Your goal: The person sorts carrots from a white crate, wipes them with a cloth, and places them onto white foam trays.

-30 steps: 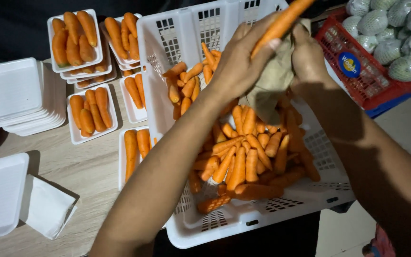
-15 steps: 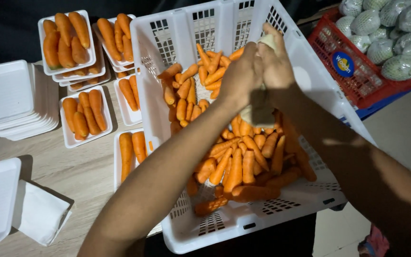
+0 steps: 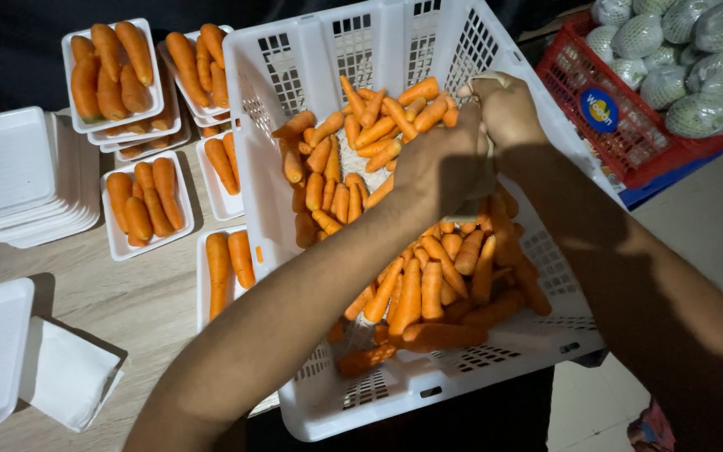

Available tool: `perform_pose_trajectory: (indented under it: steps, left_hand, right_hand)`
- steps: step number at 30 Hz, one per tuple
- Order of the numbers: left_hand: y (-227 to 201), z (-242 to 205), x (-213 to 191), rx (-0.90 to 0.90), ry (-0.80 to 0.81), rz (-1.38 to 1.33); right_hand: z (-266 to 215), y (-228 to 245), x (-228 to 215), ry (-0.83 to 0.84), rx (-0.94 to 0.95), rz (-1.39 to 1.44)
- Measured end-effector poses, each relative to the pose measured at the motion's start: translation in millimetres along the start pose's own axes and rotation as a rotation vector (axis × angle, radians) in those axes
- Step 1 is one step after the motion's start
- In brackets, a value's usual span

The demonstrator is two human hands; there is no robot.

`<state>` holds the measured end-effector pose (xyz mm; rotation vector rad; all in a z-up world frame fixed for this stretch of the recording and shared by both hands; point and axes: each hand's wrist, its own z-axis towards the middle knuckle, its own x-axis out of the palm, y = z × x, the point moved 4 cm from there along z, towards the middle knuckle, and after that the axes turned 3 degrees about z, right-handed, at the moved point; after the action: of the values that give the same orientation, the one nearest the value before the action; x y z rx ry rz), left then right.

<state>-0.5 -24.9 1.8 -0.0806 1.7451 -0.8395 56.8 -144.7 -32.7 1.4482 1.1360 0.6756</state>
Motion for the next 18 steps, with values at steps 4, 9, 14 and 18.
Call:
perform_pose_trajectory:
  steps: [4, 9, 14, 18]
  left_hand:
    - [1.2, 7.0, 33.6, 0.227, -0.080, 0.365]
    - [-16.1, -26.8, -15.6, -0.030, -0.133, -0.172]
    - [3.7, -0.8, -9.7, 0.246, -0.368, -0.058]
    - [21.9, 10.7, -22.1, 0.093, -0.504, -0.041]
  right_hand:
    - [21.1, -6.6, -24.9, -0.027, 0.037, -0.003]
    - [65.8, -21.1, -35.5, -0.077, -0.001, 0.068]
    - [79.8, -24.7, -35.0, -0.058, -0.032, 0.212]
    - [50.5, -11.9, -16.7, 0.101, 0.000, 0.500]
